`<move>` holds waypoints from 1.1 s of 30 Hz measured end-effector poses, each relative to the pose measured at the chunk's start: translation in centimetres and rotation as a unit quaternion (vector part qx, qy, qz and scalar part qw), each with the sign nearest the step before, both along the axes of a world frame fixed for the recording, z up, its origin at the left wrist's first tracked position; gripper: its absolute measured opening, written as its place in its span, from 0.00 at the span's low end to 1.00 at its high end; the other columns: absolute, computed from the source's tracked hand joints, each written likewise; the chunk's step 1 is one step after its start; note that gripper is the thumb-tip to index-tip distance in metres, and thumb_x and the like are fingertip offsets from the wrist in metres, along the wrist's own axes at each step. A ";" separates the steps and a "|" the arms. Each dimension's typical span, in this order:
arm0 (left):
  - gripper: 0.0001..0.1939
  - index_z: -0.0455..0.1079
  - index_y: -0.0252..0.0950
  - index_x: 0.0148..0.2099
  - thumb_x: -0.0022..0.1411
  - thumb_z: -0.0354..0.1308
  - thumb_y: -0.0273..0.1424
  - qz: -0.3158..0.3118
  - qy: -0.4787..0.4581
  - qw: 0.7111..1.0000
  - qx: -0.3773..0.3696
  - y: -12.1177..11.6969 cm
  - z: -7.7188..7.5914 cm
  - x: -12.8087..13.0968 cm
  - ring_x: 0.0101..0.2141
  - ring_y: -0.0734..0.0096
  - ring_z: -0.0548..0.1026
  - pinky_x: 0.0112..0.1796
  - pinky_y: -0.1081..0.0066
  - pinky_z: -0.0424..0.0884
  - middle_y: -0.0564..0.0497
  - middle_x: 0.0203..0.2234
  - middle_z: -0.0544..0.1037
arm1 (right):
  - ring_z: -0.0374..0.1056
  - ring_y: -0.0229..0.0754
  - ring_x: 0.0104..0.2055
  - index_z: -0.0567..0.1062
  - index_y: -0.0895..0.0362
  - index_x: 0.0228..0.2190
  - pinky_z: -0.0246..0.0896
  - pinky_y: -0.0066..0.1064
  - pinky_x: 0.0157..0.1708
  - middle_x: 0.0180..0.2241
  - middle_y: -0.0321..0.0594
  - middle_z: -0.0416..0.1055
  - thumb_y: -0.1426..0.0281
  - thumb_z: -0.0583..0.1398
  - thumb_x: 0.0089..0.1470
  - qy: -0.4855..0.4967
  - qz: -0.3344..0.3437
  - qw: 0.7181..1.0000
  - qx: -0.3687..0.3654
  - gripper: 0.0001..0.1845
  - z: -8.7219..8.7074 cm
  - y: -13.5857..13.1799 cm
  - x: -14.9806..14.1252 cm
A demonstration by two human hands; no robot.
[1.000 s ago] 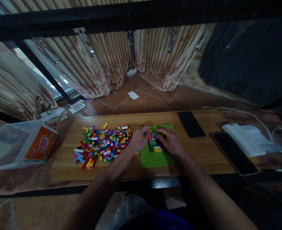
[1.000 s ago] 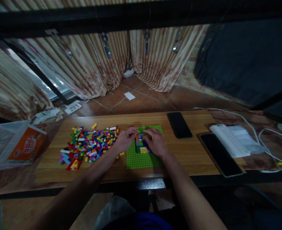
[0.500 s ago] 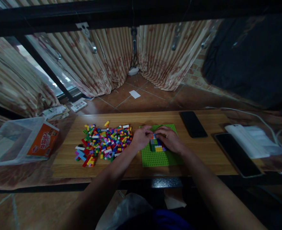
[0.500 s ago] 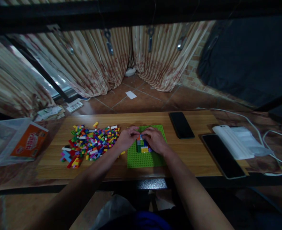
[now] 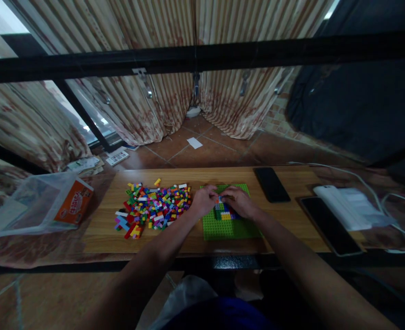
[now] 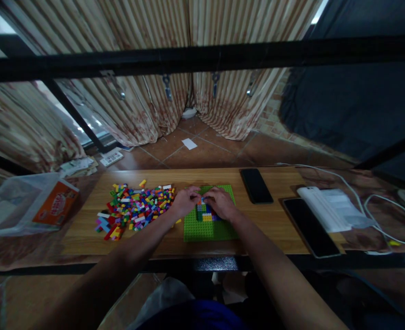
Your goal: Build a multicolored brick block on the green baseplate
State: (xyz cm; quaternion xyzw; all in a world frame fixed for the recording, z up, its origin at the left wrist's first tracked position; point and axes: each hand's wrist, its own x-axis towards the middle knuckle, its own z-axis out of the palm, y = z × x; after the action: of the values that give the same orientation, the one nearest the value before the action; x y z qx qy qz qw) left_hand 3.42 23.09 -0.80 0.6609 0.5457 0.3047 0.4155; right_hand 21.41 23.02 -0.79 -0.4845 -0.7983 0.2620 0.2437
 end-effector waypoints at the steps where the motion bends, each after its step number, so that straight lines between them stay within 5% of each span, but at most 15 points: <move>1: 0.19 0.72 0.36 0.48 0.54 0.55 0.20 -0.002 0.000 1.000 0.004 0.0 0.0 -0.1 0.32 0.69 0.77 0.40 0.69 0.73 0.52 0.30 0.81 | 0.69 0.45 0.43 0.80 0.51 0.39 0.62 0.41 0.47 0.37 0.41 0.75 0.67 0.59 0.54 0.010 -0.004 1.000 0.002 0.11 0.0 -0.1 0.0; 5: 0.17 0.73 0.37 0.47 0.56 0.53 0.21 0.006 -0.006 1.000 0.001 0.3 0.1 -0.3 0.35 0.70 0.78 0.43 0.70 0.72 0.52 0.32 0.81 | 0.71 0.45 0.45 0.74 0.54 0.49 0.65 0.41 0.46 0.45 0.44 0.75 0.61 0.56 0.56 0.103 -0.091 0.991 -0.001 0.20 0.7 -1.0 0.7; 12: 0.15 0.74 0.36 0.44 0.53 0.58 0.24 0.015 -0.016 1.000 -0.014 1.2 -0.2 0.3 0.34 0.69 0.78 0.40 0.70 0.73 0.50 0.32 0.81 | 0.74 0.47 0.42 0.79 0.54 0.37 0.68 0.41 0.44 0.40 0.43 0.78 0.58 0.55 0.57 0.126 -0.162 0.979 0.006 0.17 2.2 -4.6 5.5; 18: 0.17 0.74 0.35 0.46 0.52 0.60 0.25 0.034 -0.042 0.998 -0.027 0.5 -1.2 0.8 0.30 0.70 0.78 0.36 0.71 0.73 0.50 0.31 0.81 | 0.74 0.50 0.42 0.79 0.51 0.34 0.68 0.44 0.45 0.38 0.42 0.79 0.57 0.57 0.54 0.091 -0.178 0.979 -0.028 0.15 0.4 -6.5 8.8; 33: 0.18 0.74 0.33 0.45 0.50 0.61 0.23 0.085 -0.057 0.994 -0.042 -0.4 -1.6 1.5 0.31 0.71 0.77 0.37 0.72 0.73 0.50 0.32 0.81 | 0.73 0.49 0.45 0.78 0.54 0.40 0.67 0.43 0.48 0.44 0.45 0.76 0.55 0.53 0.56 -0.023 -0.133 0.990 -0.033 0.20 -2.3 -6.5 9.8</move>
State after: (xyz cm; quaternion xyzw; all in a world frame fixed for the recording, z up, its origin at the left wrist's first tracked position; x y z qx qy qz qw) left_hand 4.95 22.73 -2.43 0.5756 0.5874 0.3528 0.4464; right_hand 31.19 16.55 -3.12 -0.6001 -0.7229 0.2423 0.2419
